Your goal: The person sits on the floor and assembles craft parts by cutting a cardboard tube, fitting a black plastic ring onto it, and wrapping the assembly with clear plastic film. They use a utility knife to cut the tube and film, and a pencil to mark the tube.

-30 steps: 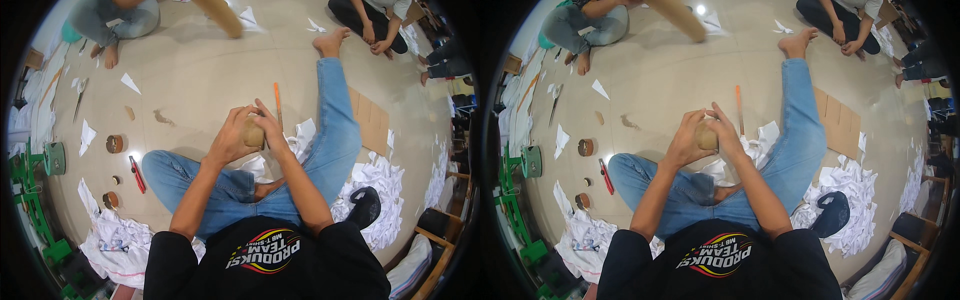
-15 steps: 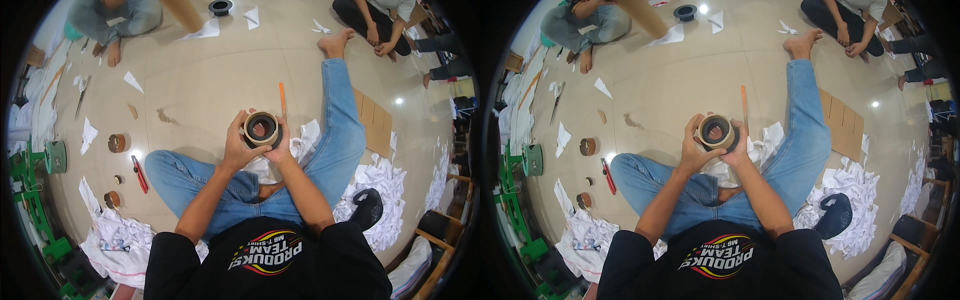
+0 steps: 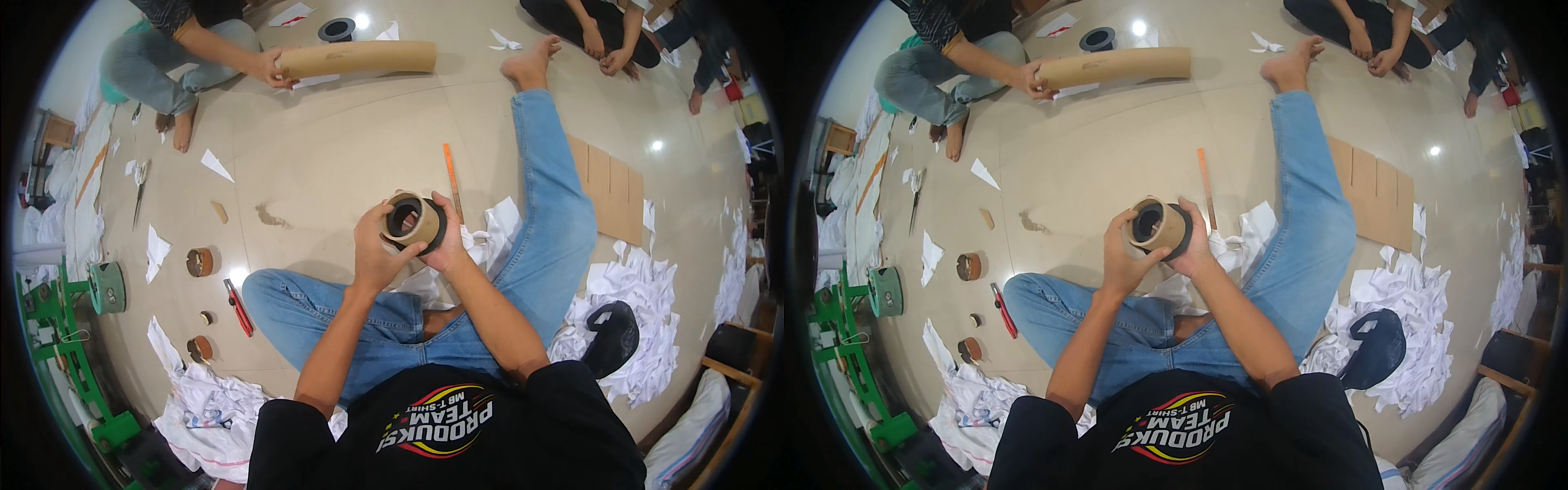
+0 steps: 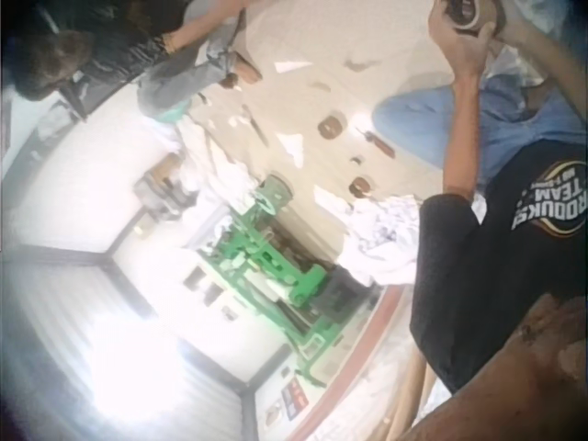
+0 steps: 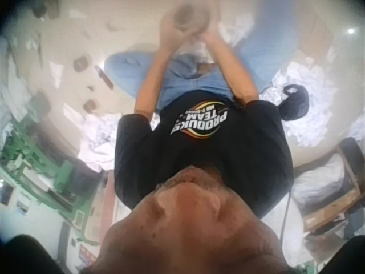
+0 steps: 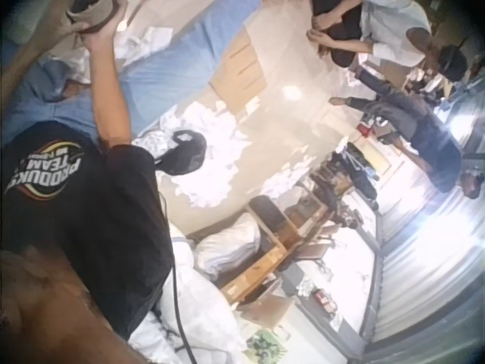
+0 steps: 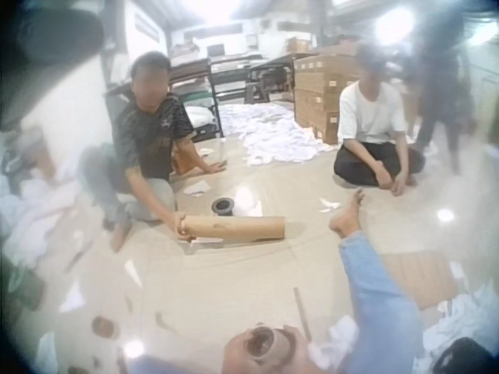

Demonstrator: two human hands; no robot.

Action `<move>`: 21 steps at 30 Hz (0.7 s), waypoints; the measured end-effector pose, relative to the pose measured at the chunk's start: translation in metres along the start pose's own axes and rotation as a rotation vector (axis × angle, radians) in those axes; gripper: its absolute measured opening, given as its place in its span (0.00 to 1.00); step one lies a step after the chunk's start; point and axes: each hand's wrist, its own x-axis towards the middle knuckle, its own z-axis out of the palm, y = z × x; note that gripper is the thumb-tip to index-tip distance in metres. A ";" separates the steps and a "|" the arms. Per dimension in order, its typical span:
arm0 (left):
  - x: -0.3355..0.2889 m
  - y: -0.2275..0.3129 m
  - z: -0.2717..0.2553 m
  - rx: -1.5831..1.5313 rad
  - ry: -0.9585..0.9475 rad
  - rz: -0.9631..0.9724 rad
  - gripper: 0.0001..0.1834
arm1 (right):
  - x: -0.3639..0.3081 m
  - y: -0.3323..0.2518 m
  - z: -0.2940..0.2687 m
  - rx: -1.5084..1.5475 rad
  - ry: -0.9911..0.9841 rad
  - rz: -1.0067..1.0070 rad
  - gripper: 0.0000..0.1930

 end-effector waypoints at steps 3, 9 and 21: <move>0.003 -0.002 -0.002 -0.210 -0.016 -0.179 0.57 | -0.006 -0.002 0.015 -0.110 0.077 -0.012 0.32; 0.005 -0.007 -0.004 -0.410 -0.036 -0.254 0.62 | -0.014 -0.003 0.026 -0.248 0.079 -0.033 0.30; 0.003 -0.030 0.001 -0.622 0.035 -0.402 0.25 | -0.017 -0.008 0.026 -0.472 0.107 -0.086 0.34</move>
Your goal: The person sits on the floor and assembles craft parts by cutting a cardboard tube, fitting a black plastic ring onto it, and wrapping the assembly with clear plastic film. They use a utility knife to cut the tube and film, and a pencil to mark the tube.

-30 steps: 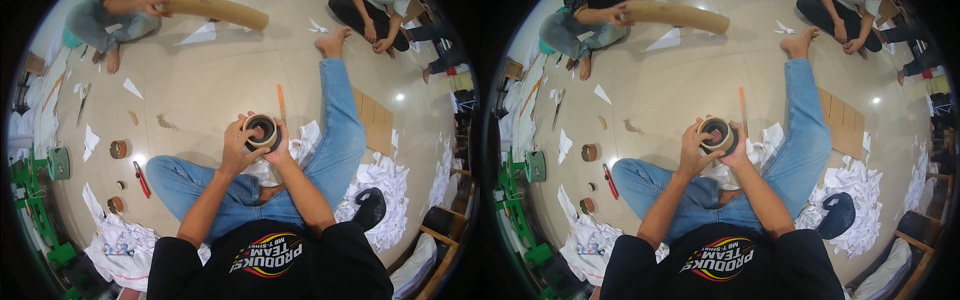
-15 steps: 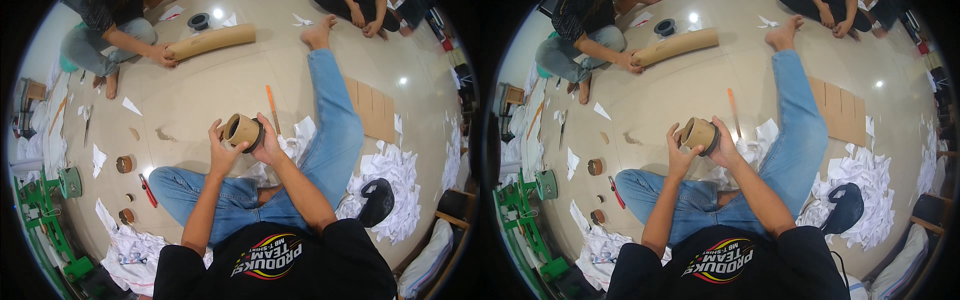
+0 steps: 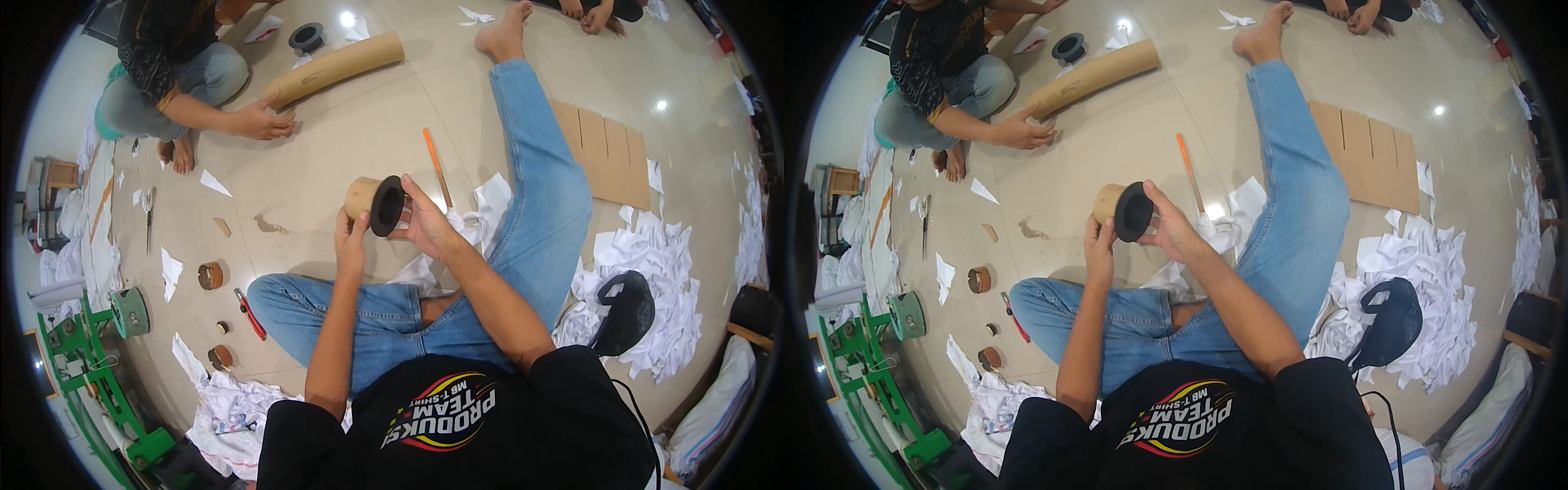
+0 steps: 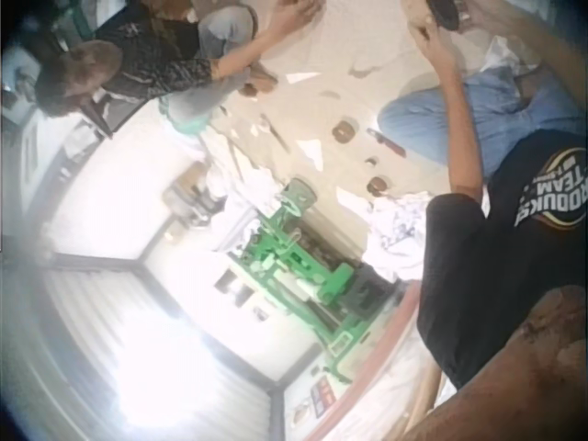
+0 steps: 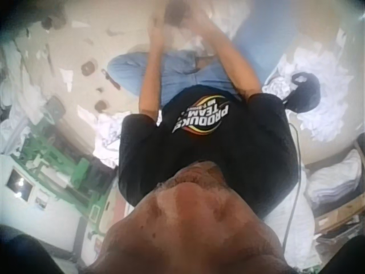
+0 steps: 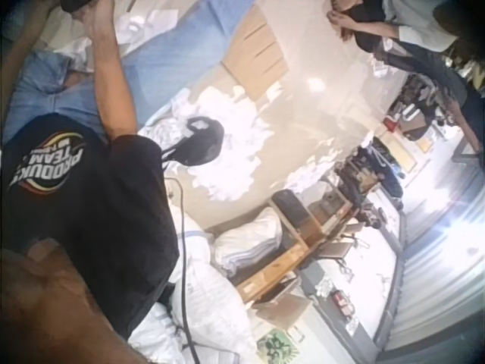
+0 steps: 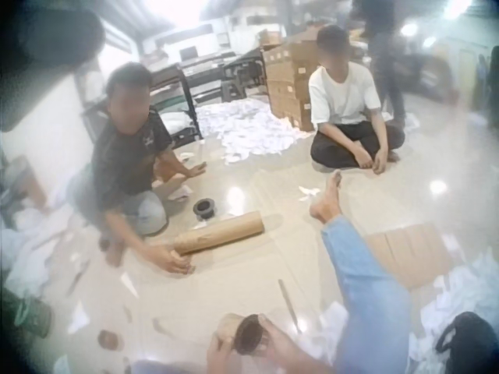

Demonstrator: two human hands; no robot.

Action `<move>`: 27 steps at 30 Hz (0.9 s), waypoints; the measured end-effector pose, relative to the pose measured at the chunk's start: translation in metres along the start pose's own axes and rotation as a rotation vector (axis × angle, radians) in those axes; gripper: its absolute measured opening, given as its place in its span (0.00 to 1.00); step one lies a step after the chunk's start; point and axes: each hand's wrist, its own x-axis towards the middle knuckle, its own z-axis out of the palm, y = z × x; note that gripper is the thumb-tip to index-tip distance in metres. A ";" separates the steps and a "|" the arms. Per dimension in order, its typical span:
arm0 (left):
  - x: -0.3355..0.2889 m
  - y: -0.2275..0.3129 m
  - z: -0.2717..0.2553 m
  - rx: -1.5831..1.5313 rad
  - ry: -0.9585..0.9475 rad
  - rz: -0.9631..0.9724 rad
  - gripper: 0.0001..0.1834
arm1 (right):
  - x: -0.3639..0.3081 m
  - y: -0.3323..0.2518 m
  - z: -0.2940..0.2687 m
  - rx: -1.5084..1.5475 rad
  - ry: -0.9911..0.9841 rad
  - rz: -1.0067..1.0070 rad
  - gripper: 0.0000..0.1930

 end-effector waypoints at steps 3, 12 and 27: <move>-0.001 0.002 0.000 -0.192 0.033 -0.080 0.21 | -0.004 -0.002 0.001 -0.009 0.000 -0.016 0.31; 0.004 -0.020 -0.018 -0.427 -0.012 -0.186 0.20 | -0.009 0.001 0.003 -0.274 0.063 -0.069 0.27; 0.002 -0.010 -0.015 -0.540 0.027 -0.199 0.28 | 0.000 0.007 -0.006 -0.237 0.030 -0.099 0.31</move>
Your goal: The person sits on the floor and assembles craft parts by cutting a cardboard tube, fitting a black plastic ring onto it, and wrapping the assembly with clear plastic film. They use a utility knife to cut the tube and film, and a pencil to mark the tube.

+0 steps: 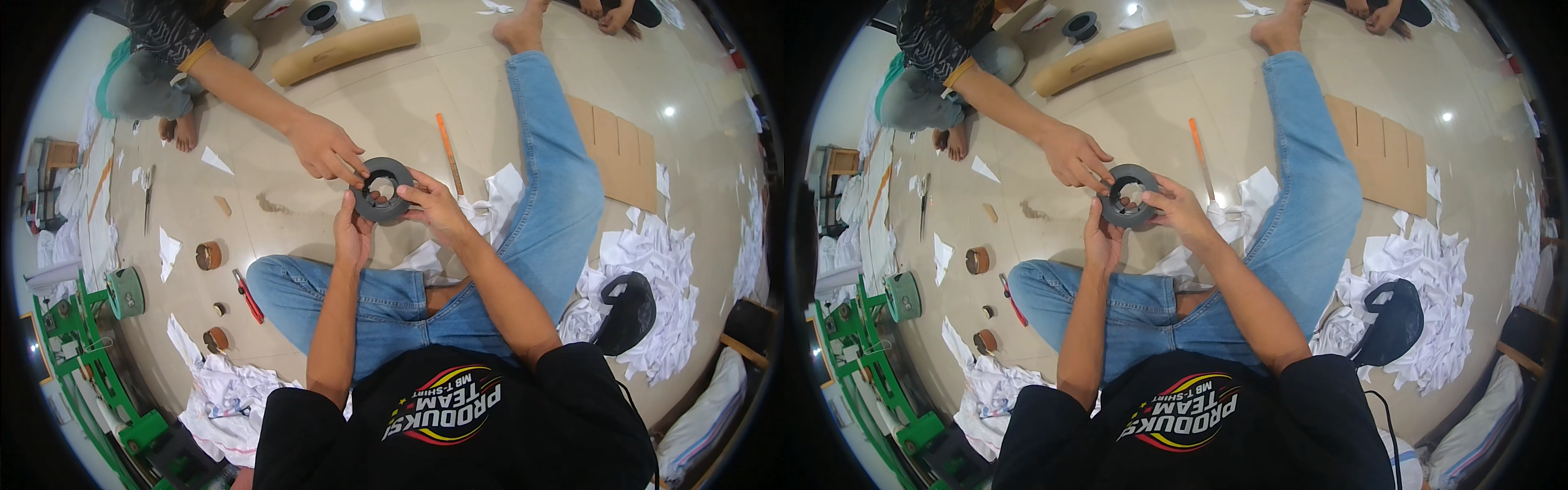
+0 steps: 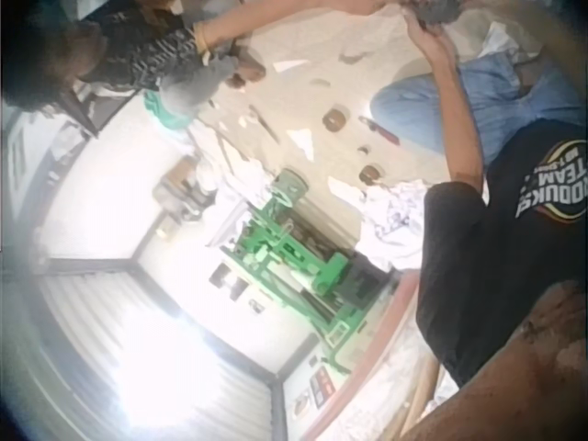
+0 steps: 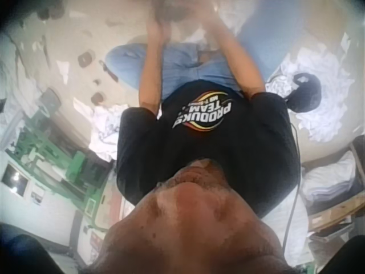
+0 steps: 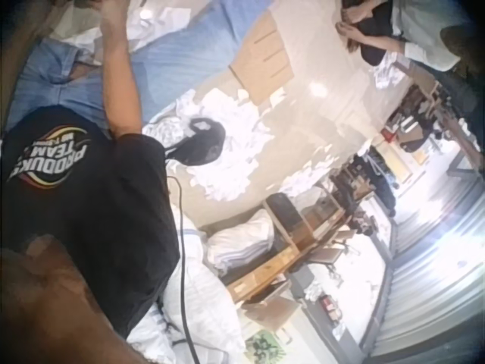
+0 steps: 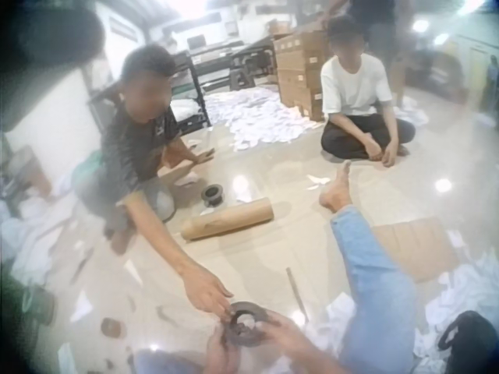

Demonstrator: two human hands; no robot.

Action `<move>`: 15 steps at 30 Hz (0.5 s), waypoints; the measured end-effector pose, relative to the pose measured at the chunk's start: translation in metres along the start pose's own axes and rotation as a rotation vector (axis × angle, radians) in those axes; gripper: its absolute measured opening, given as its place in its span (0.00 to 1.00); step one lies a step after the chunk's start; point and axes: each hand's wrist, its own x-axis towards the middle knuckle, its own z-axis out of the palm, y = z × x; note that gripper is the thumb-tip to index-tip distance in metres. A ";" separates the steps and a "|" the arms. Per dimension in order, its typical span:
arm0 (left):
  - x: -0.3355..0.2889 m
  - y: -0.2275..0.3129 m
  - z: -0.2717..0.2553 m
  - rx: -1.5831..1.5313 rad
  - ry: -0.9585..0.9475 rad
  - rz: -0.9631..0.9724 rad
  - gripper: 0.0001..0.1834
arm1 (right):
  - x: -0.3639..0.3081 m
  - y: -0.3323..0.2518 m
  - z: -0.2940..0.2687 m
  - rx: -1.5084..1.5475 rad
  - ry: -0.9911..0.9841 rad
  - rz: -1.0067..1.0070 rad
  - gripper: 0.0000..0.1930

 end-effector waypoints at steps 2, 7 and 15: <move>0.001 -0.002 -0.006 0.063 0.012 0.017 0.28 | -0.001 0.002 -0.001 0.005 0.004 -0.007 0.30; 0.001 0.000 -0.004 0.120 0.030 0.052 0.29 | 0.003 0.005 -0.002 -0.011 -0.006 -0.021 0.30; 0.005 -0.001 -0.010 -0.118 -0.005 -0.066 0.30 | 0.006 0.009 0.007 -0.100 0.020 0.109 0.32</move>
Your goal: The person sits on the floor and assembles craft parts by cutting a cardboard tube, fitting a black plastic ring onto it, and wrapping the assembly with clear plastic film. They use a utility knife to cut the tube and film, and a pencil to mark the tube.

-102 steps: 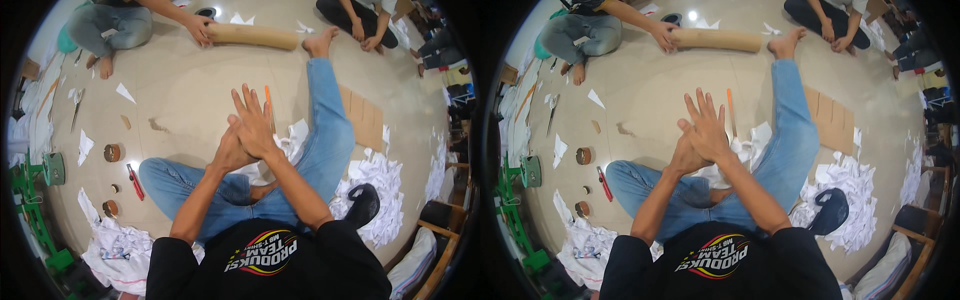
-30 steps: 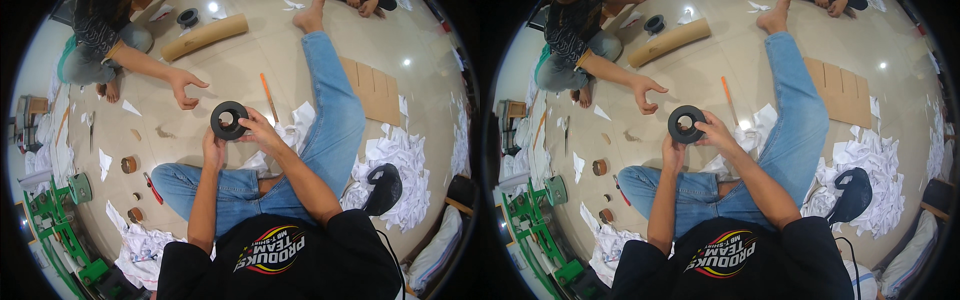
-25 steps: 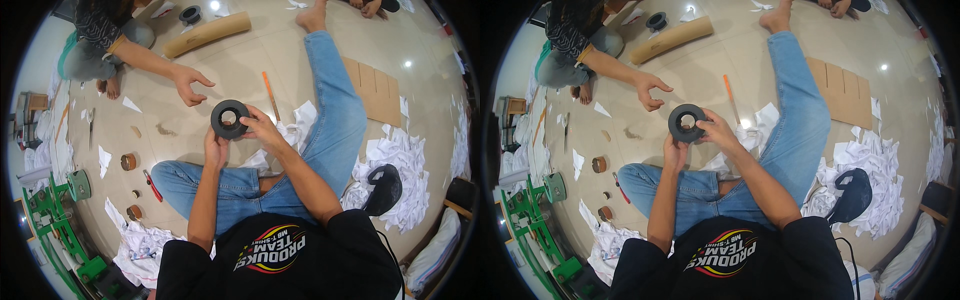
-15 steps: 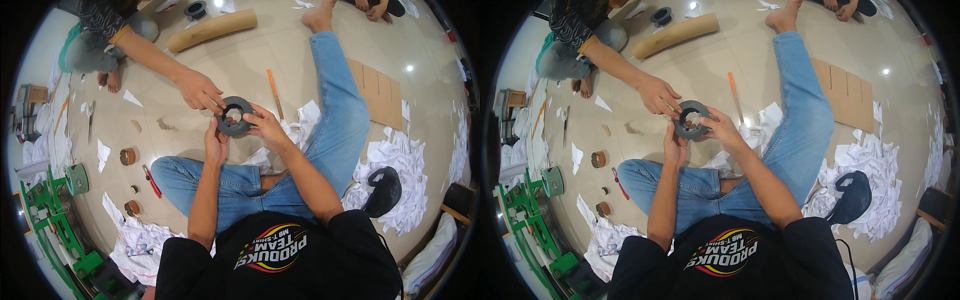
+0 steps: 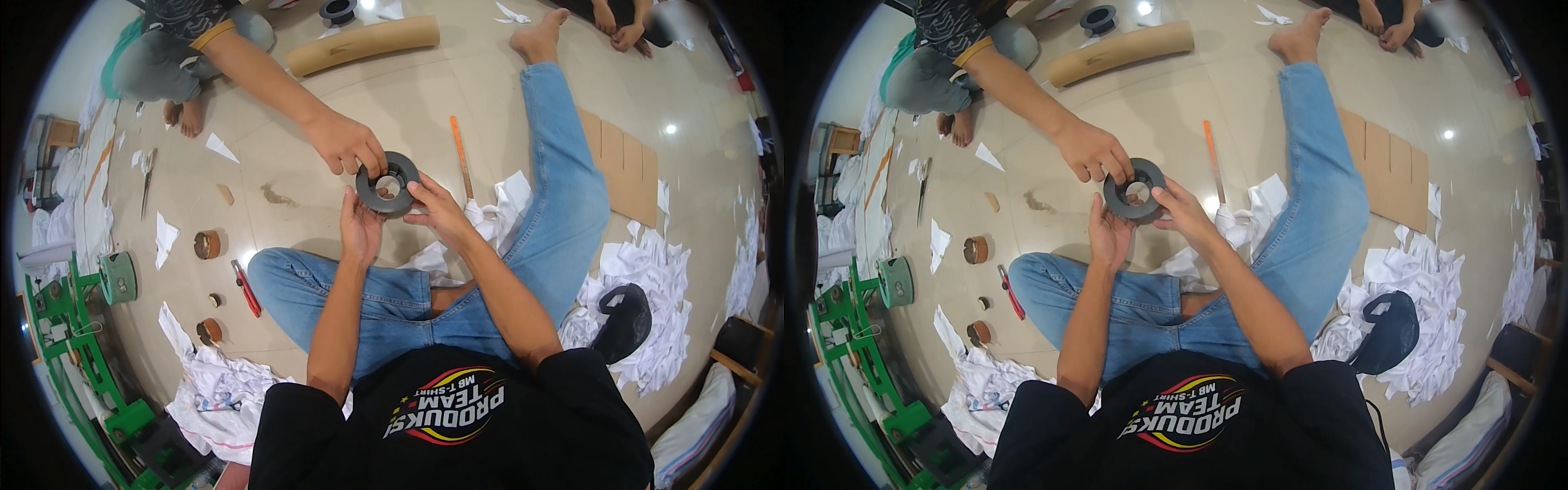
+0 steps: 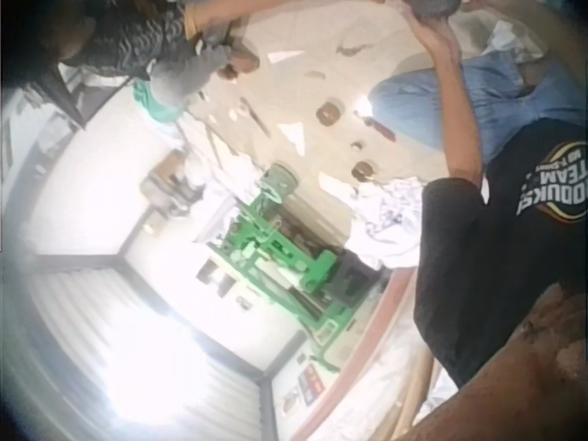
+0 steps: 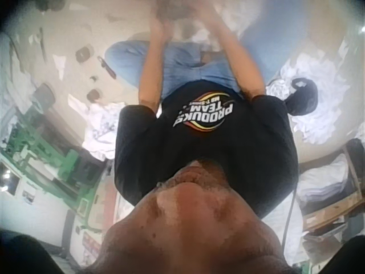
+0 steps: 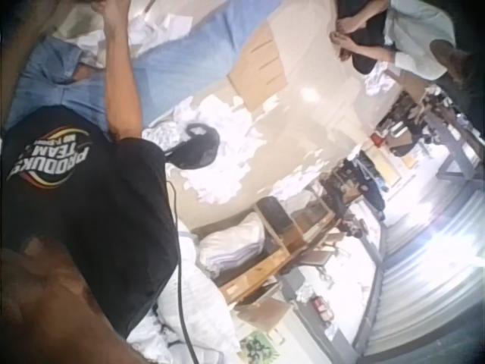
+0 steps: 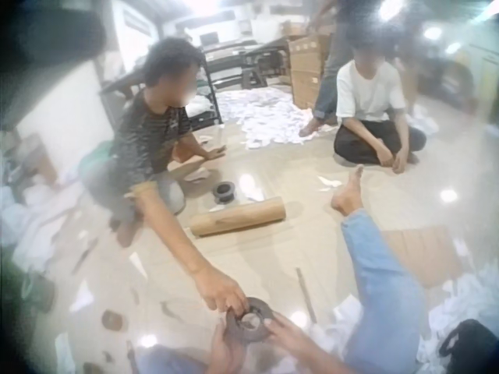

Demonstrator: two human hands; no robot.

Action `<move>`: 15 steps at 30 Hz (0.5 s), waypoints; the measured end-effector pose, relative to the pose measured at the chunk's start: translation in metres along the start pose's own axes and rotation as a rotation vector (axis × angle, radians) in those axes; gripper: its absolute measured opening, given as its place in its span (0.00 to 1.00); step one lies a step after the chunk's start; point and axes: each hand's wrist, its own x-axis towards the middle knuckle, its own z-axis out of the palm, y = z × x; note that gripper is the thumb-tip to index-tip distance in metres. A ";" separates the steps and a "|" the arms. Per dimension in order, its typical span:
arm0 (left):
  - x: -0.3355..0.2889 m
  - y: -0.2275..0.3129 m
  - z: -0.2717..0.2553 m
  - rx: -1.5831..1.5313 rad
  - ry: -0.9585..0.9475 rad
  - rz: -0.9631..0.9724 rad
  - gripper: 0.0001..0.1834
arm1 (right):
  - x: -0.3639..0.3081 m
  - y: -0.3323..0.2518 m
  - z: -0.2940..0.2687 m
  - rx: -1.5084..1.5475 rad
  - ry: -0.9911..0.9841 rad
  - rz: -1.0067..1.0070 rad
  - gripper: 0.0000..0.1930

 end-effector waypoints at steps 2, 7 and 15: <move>0.001 0.000 0.004 0.010 -0.014 0.080 0.28 | -0.001 -0.005 0.002 0.028 -0.074 -0.024 0.33; 0.005 0.008 0.008 0.155 -0.022 0.195 0.30 | 0.007 -0.016 0.007 0.005 -0.172 -0.057 0.38; 0.008 0.033 0.000 0.361 0.063 0.320 0.44 | 0.015 0.011 0.016 -0.275 -0.233 -0.054 0.35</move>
